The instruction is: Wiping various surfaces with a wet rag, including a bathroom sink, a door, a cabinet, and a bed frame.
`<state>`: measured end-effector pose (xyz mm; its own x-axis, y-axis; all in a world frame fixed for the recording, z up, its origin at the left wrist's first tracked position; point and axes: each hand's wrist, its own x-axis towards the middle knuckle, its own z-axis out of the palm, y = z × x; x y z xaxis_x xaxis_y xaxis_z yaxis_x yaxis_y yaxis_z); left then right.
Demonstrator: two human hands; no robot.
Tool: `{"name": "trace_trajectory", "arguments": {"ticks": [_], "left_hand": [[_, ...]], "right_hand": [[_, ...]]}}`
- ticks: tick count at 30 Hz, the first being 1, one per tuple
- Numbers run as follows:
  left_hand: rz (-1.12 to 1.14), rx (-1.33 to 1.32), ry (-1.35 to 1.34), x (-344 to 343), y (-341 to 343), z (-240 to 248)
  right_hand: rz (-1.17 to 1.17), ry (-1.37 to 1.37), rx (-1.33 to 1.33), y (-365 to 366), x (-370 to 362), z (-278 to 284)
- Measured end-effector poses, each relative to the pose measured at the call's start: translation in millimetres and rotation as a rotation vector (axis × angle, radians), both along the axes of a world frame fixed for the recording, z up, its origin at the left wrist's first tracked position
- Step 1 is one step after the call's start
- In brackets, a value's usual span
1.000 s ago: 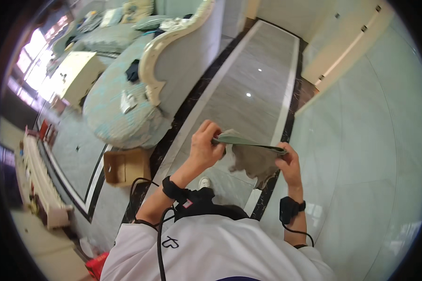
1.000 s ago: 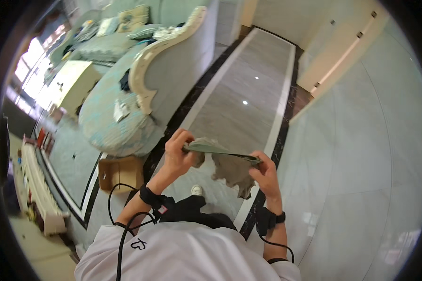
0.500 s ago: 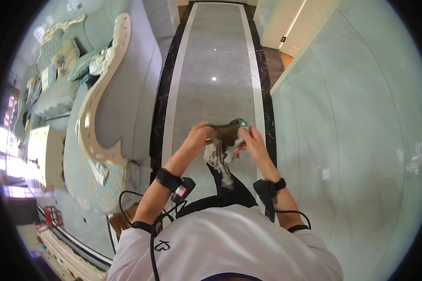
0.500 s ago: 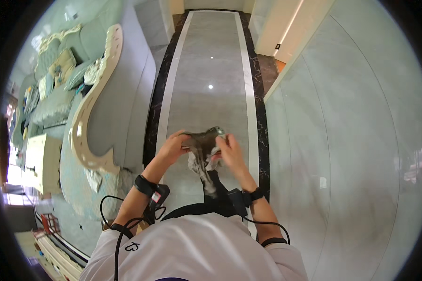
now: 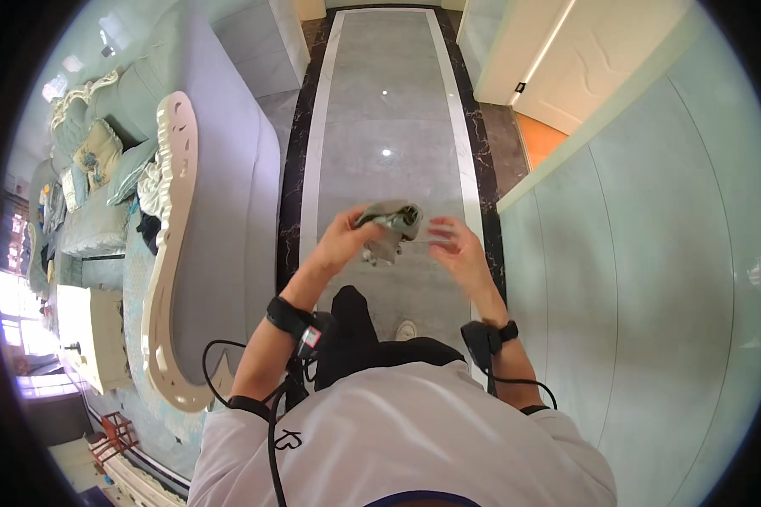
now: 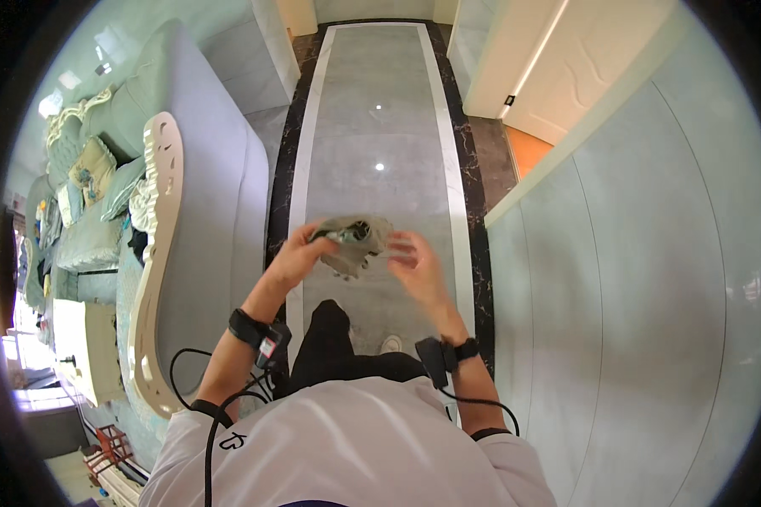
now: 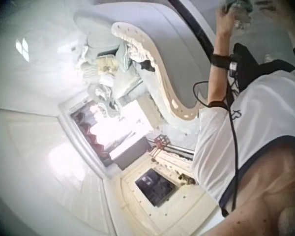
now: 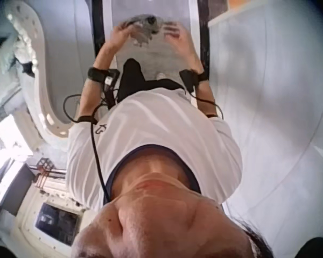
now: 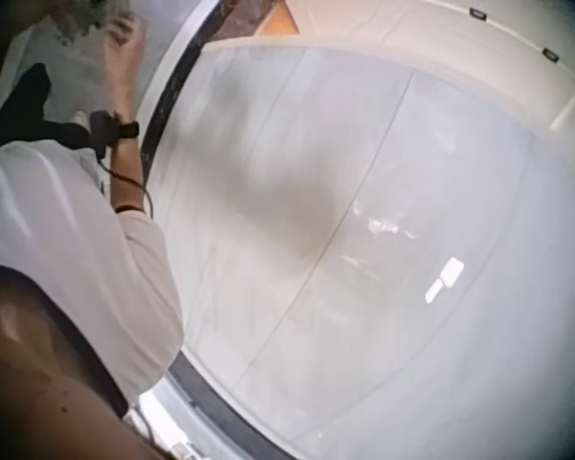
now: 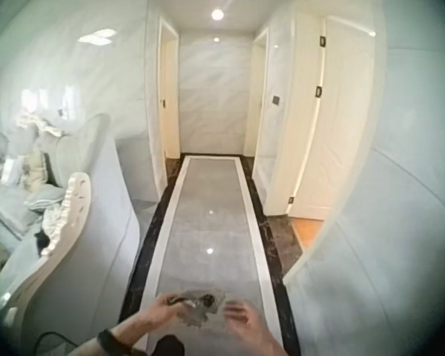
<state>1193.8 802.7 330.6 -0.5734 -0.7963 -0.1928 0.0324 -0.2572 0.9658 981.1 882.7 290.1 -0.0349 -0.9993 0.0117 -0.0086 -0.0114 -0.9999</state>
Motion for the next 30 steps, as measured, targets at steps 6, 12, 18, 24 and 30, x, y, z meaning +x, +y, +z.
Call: {"name": "trace_trajectory", "arguments": {"ticks": [6, 12, 18, 24, 30], "left_hand": [[-0.205, 0.196, 0.474, -17, -154, 17], [-0.018, 0.260, 0.366, -28, -312, 11], [-0.185, 0.471, 0.357, -105, -411, -2], [-0.414, 0.703, 0.401, -232, -460, -7], [-0.613, 0.954, 0.460, -371, -517, -12]], "right_hand": [[-0.012, 0.375, 0.059, -145, -2, -41], [-0.223, -0.038, 0.124, -239, -26, -8], [-0.418, -0.601, 0.173, -291, -68, 15], [-0.701, -0.127, 0.229, -342, -140, -65], [-0.454, -1.319, 0.192, -431, -216, -66]]}}
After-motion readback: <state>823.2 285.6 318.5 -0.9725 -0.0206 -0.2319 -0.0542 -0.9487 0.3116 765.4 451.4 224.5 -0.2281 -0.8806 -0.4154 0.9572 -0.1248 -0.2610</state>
